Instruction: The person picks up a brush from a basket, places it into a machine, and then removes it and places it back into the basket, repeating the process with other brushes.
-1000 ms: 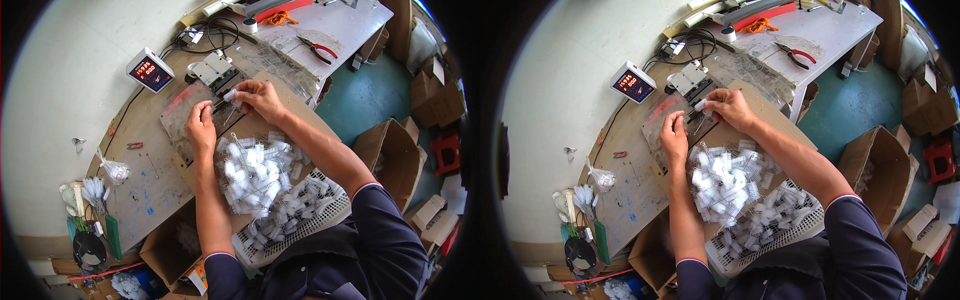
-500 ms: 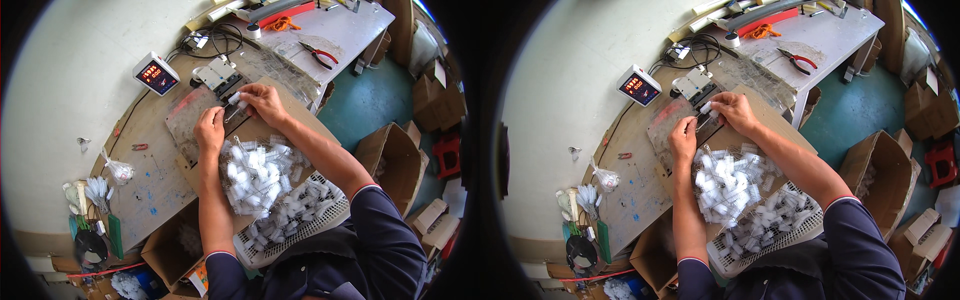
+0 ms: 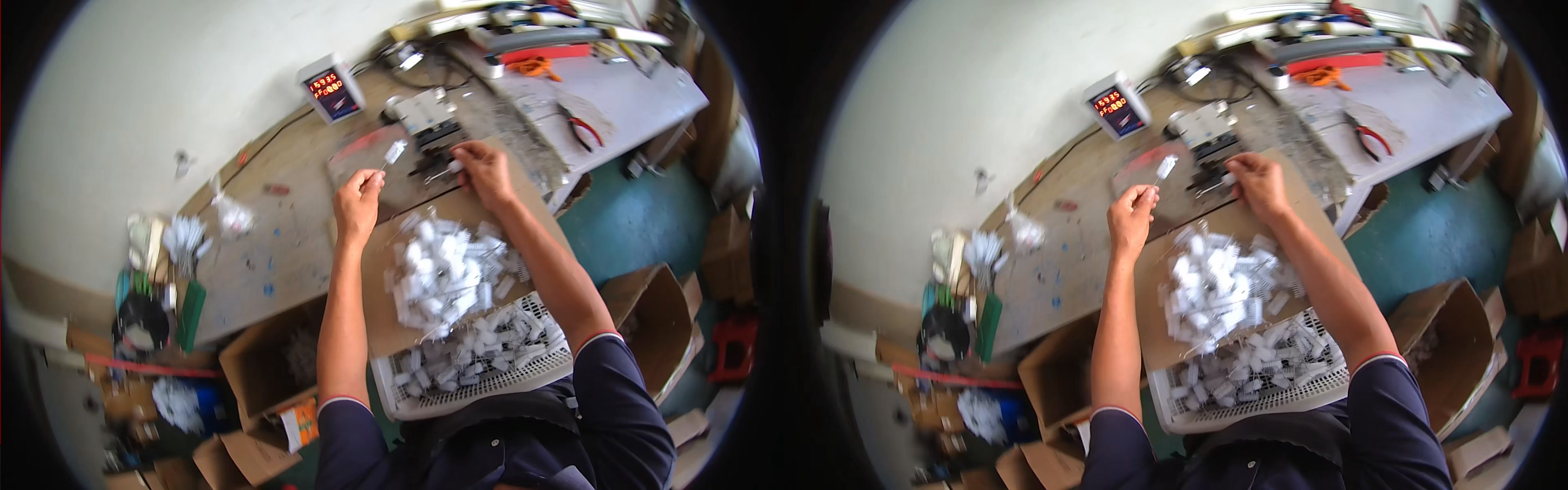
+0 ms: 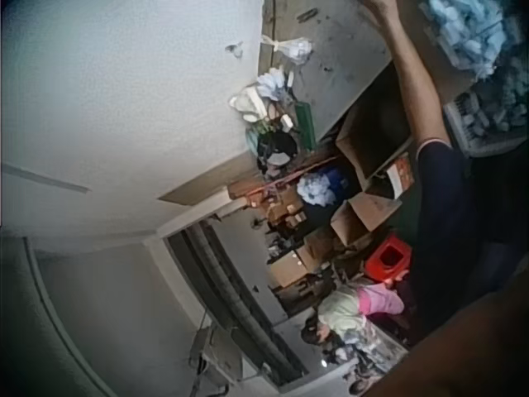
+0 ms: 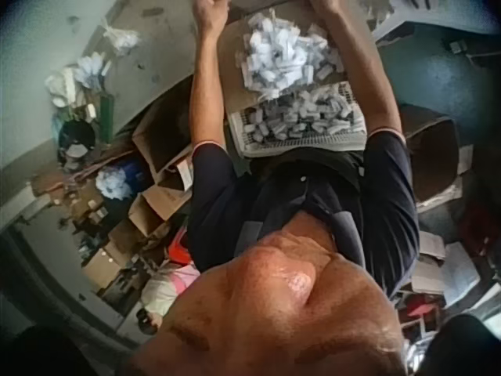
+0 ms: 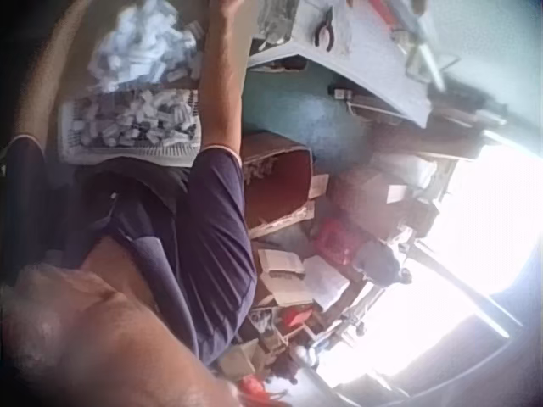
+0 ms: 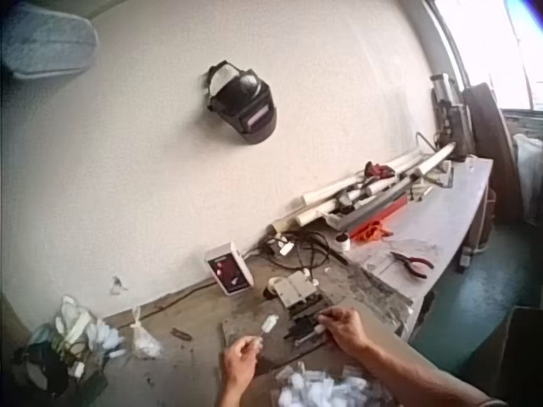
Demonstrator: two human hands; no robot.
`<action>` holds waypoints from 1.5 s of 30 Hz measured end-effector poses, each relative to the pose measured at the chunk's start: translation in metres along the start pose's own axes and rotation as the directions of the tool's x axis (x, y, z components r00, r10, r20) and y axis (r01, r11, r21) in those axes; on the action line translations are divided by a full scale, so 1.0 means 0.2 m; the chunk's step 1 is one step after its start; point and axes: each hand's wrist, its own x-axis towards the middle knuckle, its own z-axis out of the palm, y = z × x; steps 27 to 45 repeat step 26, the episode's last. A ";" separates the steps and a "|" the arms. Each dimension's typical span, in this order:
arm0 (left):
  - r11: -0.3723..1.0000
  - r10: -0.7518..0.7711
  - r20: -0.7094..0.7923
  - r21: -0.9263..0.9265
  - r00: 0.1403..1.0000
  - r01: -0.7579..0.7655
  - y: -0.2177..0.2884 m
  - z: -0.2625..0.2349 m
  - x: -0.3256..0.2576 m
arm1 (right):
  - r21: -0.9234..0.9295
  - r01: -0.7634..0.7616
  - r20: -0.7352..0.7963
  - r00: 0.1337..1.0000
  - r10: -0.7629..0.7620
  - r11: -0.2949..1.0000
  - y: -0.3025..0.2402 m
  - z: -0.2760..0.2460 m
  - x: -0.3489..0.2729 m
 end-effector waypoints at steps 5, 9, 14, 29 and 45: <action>0.999 -0.027 -0.281 -0.034 0.959 0.018 -0.05 -0.39 -0.49 | -0.006 0.002 0.019 1.000 -0.002 1.000 -0.02 -0.05 0.01; 0.977 -0.186 -0.566 -0.022 0.803 0.211 -0.22 -0.73 -1.00 | -0.134 0.086 0.040 0.996 -0.082 0.987 0.01 -0.09 0.06; 0.503 0.049 -0.714 0.622 0.698 0.600 -0.67 -1.26 -1.63 | -0.143 0.094 0.081 0.993 -0.083 0.985 -0.01 0.03 0.03; 0.955 0.132 -0.266 0.291 0.955 -0.052 0.03 -0.46 -0.64 | -0.095 0.095 0.088 0.992 -0.087 0.991 -0.02 0.05 -0.04; 0.955 0.132 -0.266 0.291 0.955 -0.052 0.03 -0.46 -0.64 | -0.095 0.095 0.088 0.992 -0.087 0.991 -0.02 0.05 -0.04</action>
